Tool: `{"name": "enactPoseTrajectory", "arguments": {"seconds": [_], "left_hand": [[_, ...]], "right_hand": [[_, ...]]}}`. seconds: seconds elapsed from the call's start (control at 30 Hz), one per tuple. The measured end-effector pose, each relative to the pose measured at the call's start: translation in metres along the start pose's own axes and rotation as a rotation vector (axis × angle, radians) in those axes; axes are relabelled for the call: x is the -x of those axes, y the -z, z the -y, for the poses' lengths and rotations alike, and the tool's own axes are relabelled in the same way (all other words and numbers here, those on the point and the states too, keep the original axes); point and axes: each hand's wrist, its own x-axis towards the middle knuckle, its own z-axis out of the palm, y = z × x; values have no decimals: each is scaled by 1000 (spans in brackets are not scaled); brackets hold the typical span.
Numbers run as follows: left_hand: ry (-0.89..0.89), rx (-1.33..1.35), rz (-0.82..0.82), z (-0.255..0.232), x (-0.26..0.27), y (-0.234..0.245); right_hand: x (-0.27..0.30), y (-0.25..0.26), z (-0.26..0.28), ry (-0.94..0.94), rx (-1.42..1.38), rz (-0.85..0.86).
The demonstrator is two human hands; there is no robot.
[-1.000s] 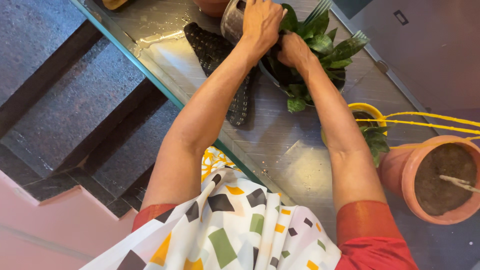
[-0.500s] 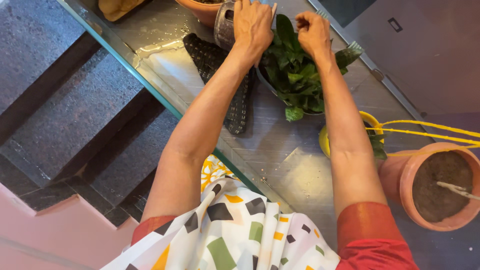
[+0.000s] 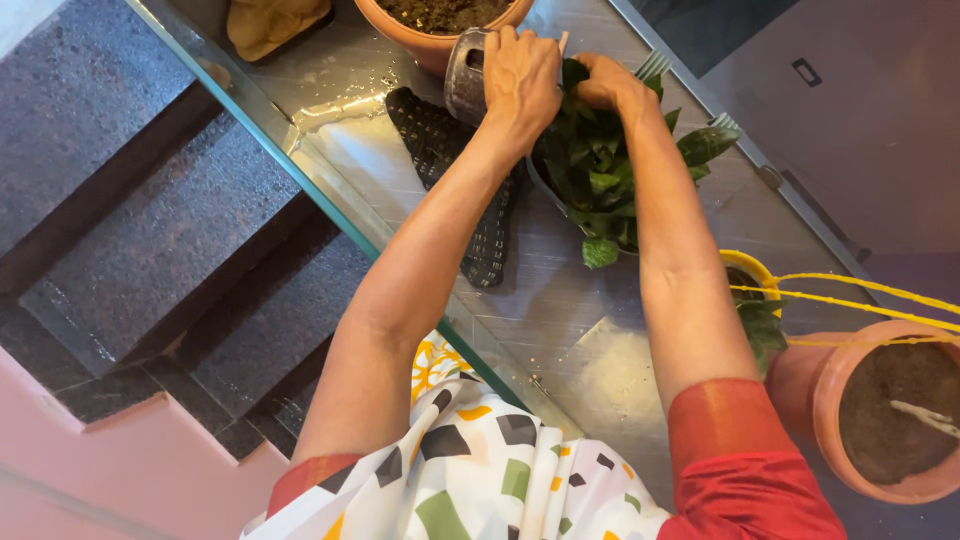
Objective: The person removes a leafy plant from a small plastic container and places it into a larger orange pot, pressing soil around its base with their hands.
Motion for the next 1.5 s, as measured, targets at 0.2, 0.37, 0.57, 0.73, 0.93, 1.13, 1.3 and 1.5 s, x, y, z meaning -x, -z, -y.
{"name": "enactPoseTrajectory", "arguments": {"seconds": [0.2, 0.37, 0.57, 0.73, 0.93, 1.13, 1.3, 1.5], "left_hand": [[12, 4, 45, -1, -2, 4], [42, 10, 85, -3, -3, 9], [40, 4, 92, -6, -3, 12], [-13, -12, 36, -11, -3, 4], [-143, 7, 31, -14, 3, -6], [-269, -21, 171, -14, 4, -16], [-390, 67, 7, -4, 4, -29], [-332, 50, 52, -5, 8, -38]], "right_hand": [[2, 1, 0, 40, -152, 21], [5, -6, -4, 62, -357, 19], [14, -10, -11, 192, -447, -75], [30, -8, -9, 65, -414, -73], [43, -7, -9, 172, -129, -185], [41, -22, -20, 235, -125, -226], [42, -21, -25, 256, -173, -228], [46, -25, -24, 211, -41, -176]]}}
